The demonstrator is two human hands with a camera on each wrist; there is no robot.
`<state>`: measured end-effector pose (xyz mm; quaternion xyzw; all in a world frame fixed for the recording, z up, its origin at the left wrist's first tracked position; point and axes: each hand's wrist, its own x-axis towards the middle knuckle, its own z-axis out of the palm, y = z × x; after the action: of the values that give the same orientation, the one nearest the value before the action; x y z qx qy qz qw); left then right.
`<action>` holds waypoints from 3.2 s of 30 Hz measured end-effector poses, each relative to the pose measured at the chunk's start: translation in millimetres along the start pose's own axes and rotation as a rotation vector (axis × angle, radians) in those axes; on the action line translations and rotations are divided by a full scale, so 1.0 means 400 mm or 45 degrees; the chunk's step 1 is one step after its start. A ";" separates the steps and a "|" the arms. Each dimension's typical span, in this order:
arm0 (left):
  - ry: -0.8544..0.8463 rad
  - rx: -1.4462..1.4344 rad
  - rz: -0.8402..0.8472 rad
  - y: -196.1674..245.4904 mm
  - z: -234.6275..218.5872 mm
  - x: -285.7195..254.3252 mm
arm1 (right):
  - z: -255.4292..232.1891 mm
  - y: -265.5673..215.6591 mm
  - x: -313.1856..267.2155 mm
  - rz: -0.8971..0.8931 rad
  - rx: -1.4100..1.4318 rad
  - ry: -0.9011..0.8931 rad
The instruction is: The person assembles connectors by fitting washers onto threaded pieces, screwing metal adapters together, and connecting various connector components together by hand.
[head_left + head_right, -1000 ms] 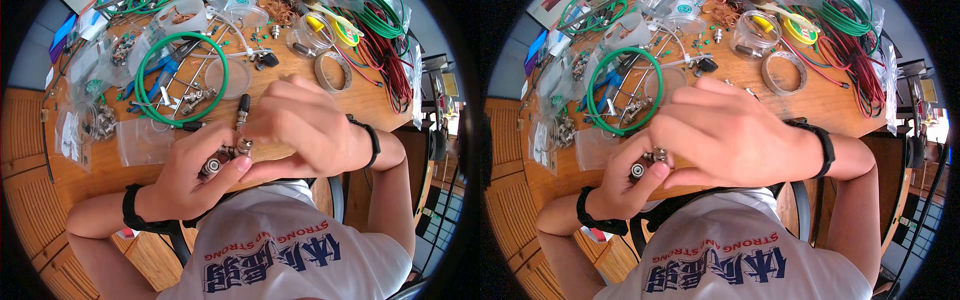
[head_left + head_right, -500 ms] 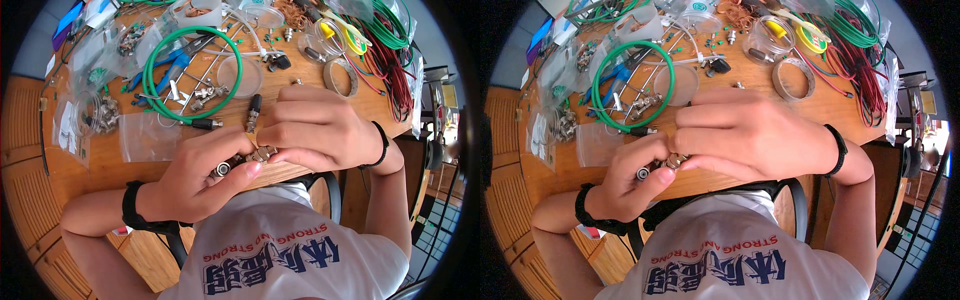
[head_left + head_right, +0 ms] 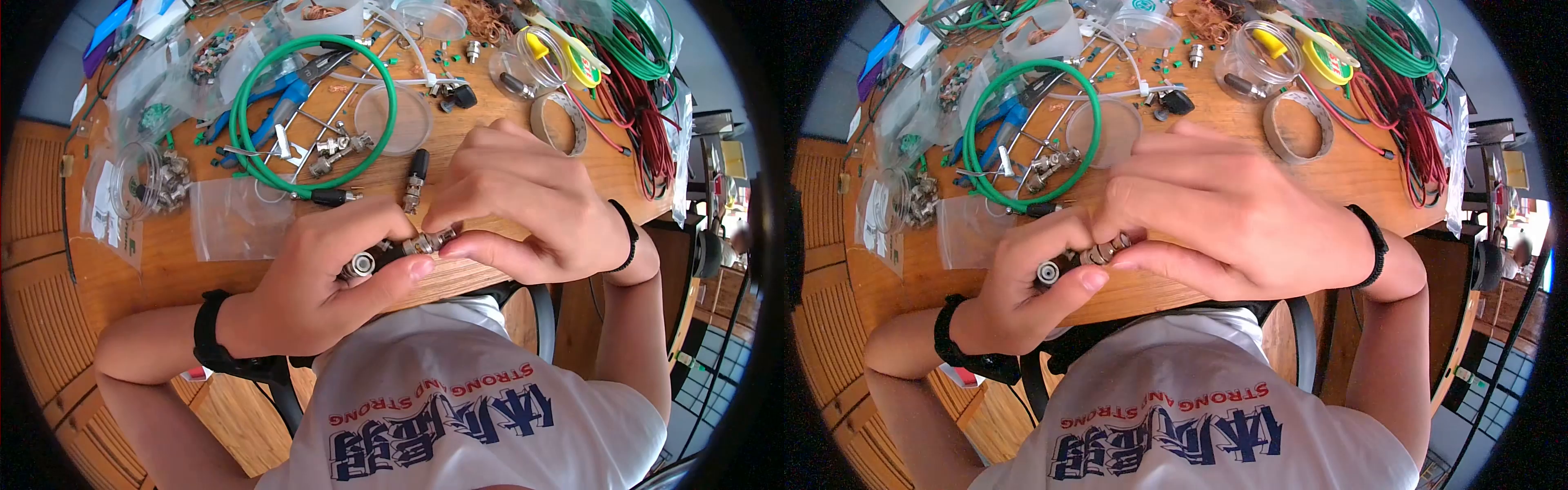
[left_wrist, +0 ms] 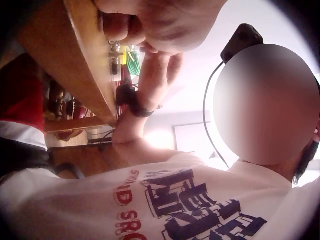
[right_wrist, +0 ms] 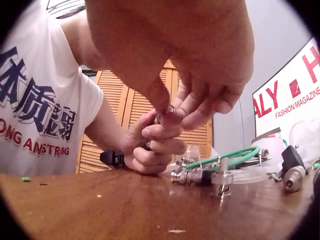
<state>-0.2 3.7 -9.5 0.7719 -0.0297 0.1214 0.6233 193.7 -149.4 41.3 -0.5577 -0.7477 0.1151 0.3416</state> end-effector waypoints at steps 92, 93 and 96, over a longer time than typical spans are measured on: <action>0.029 -0.038 -0.296 0.000 -0.022 -0.028 | 0.001 -0.004 -0.101 0.055 0.484 0.321; 0.017 -0.030 -0.277 -0.003 -0.023 -0.029 | 0.000 -0.004 -0.102 0.056 0.476 0.316; 0.036 -0.031 -0.286 0.004 -0.018 -0.028 | 0.005 -0.009 -0.102 0.072 0.476 0.306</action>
<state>-12.6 9.1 -9.1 0.7609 0.0644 0.0614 0.6427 195.7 -187.5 26.1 -0.5153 -0.6512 0.1938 0.5223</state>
